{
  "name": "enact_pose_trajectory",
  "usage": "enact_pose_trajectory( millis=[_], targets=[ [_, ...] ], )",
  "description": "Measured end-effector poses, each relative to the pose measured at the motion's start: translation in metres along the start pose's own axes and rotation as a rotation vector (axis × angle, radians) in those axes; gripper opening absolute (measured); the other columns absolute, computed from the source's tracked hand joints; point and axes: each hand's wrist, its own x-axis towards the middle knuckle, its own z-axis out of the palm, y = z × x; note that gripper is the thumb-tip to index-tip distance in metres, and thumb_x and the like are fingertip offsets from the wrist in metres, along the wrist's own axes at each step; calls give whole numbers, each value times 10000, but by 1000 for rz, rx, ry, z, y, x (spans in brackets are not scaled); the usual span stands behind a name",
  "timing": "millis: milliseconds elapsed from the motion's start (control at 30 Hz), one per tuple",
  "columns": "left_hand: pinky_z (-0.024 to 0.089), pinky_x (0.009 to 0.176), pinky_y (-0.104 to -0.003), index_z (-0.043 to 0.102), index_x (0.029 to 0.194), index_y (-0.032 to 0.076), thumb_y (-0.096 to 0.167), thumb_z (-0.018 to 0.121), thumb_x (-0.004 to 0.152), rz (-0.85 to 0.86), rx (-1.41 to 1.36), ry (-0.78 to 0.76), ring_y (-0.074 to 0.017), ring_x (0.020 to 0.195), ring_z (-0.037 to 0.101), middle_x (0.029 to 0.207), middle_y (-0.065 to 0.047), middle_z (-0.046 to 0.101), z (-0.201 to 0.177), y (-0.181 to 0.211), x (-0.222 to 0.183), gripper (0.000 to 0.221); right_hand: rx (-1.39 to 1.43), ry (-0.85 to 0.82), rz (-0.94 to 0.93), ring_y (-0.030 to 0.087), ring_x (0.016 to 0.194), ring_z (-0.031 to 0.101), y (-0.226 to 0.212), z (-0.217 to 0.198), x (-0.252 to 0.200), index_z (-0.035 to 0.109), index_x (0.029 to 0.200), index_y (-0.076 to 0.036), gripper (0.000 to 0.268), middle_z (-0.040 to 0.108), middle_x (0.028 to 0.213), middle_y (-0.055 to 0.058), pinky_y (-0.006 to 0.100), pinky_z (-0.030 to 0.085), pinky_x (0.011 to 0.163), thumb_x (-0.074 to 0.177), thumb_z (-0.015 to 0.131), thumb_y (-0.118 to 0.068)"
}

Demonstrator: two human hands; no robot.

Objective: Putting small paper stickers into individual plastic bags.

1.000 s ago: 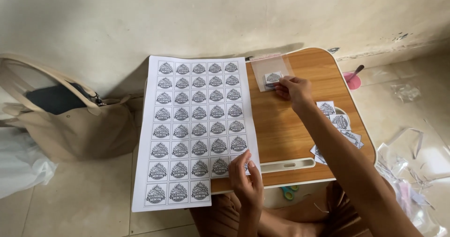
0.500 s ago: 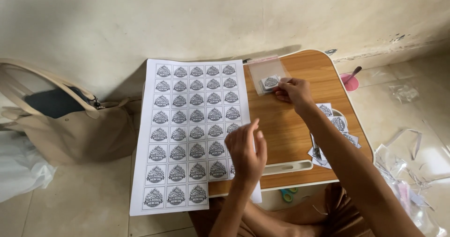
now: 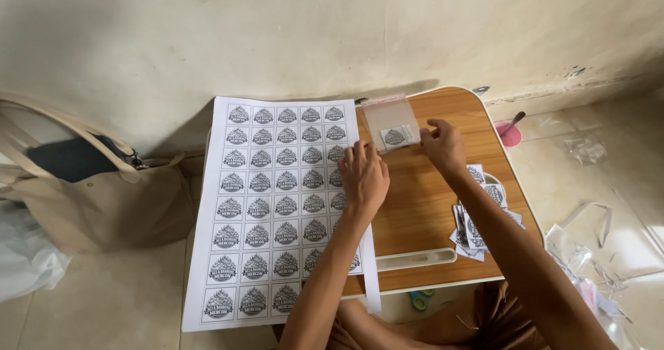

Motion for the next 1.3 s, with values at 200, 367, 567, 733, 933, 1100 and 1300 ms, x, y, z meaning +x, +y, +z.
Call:
enact_pose_trajectory(
  millis=[200,367,567,733,933,1100,1300],
  targets=[
    [395,1022,-509,559,1360,26,283,459,999,-76,-4,37,-340,1265,457,1396,-129,457,-1,2,0,454,-215,172,-258,268,1010,685,27,21,11,744,1248,-132,284,663,1095,64,382,494,961,992,654,-215],
    [235,1104,-593,573,1381,56,358,393,1029,-119,40,20,-375,1414,310,1496,-157,398,-20,6,19,498,-273,132,-280,256,1139,621,44,32,26,722,1297,-144,320,618,1177,70,369,421,1013,1033,574,-250],
    [47,1176,-708,569,1420,76,436,323,1048,-164,69,-73,-418,1554,125,1630,-215,306,-14,1,40,573,-378,2,-149,277,1448,315,12,18,17,521,1485,-286,468,426,1524,21,533,279,1134,1067,451,-483],
    [46,1163,-736,554,1437,69,441,343,1049,-144,64,-80,-434,1557,116,1635,-242,295,-11,-2,53,578,-397,-98,-144,276,1551,208,-6,18,16,444,1566,-297,539,329,1664,49,555,163,1196,1089,373,-538],
    [56,1139,-768,550,1455,142,484,341,1045,-139,50,-101,-449,1560,74,1646,-234,269,-1,-9,64,573,-397,-144,-102,234,1586,128,-4,17,19,413,1546,-443,530,240,1710,10,568,83,1223,1072,284,-642],
    [33,1139,-767,552,1455,159,505,321,1052,-158,46,-90,-453,1562,61,1637,-246,276,9,-13,68,579,-417,-157,-109,232,1587,126,-7,16,17,403,1534,-464,517,235,1706,15,555,68,1221,1072,264,-652],
    [7,1149,-751,554,1446,83,504,290,1053,-148,14,-84,-426,1571,21,1658,-245,237,0,-5,64,633,-324,-125,-66,258,1586,121,-18,8,7,403,1578,-321,616,227,1710,66,541,75,1240,1097,192,-642]
  ],
)
